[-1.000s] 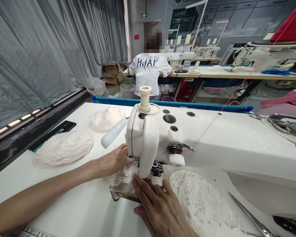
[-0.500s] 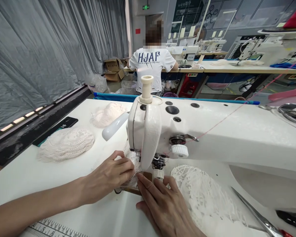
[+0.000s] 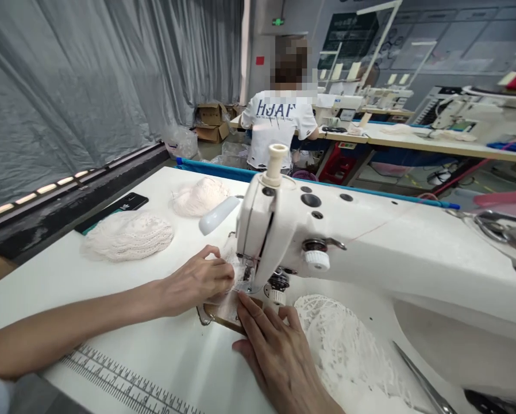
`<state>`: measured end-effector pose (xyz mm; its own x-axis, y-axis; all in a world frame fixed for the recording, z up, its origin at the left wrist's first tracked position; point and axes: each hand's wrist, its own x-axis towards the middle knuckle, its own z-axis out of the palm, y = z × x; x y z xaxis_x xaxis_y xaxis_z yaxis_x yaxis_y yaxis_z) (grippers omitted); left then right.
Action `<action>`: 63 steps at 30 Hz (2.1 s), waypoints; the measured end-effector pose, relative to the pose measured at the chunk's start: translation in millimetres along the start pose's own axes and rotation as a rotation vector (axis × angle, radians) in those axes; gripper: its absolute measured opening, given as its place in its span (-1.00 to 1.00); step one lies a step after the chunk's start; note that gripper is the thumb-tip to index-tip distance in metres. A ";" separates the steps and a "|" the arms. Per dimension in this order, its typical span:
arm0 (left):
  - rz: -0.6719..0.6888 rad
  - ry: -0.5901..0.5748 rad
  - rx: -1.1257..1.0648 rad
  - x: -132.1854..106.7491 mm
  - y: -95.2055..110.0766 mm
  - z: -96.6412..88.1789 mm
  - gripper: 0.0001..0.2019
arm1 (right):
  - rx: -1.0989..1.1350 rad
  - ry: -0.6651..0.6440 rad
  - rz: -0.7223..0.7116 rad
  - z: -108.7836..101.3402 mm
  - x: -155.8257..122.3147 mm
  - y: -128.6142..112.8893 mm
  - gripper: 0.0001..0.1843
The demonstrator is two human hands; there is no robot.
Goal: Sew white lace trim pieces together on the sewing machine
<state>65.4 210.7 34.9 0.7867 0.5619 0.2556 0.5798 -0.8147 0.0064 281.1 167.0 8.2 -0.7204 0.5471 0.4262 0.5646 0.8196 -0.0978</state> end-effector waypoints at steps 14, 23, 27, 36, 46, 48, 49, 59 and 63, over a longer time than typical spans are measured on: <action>-0.174 -0.058 0.134 -6.8 13.2 7.6 -0.81 | 0.031 -0.011 -0.036 -2.9 3.0 4.5 -0.70; -0.549 -0.223 -0.209 1.1 8.2 -19.6 -0.76 | 0.254 -0.011 0.030 -11.8 5.9 5.8 -0.79; -0.692 -0.356 -0.363 3.8 0.1 -24.5 -0.61 | 0.374 -0.110 0.189 -22.1 12.3 -12.2 -0.74; -0.646 -0.178 -1.261 -57.4 50.4 -63.4 -0.69 | 1.011 -0.195 0.449 -20.6 33.2 -64.4 -0.72; -0.800 -0.203 -1.577 -83.2 86.8 -65.1 -0.67 | 1.548 -0.479 0.597 -44.9 -14.5 -88.5 -0.67; -0.794 -0.206 -1.612 -80.7 87.7 -64.2 -0.67 | 1.543 -0.454 0.613 -45.1 -22.7 -89.8 -0.67; -0.789 -0.210 -1.626 -79.2 87.8 -64.5 -0.67 | 1.538 -0.440 0.624 -45.8 -25.9 -90.2 -0.66; -0.781 -0.043 -1.655 -63.4 86.7 -74.7 -0.65 | 1.368 -0.312 0.564 -53.1 -39.4 -84.4 -0.70; -0.679 0.048 -1.614 -48.7 71.5 -85.7 -0.63 | 1.157 -0.218 0.501 -54.2 -30.5 -71.2 -0.65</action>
<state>50.4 112.8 105.8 0.4920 0.8530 -0.1741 -0.0218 0.2119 0.9770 284.7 82.7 50.8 -0.6445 0.7641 -0.0285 0.1931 0.1266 -0.9730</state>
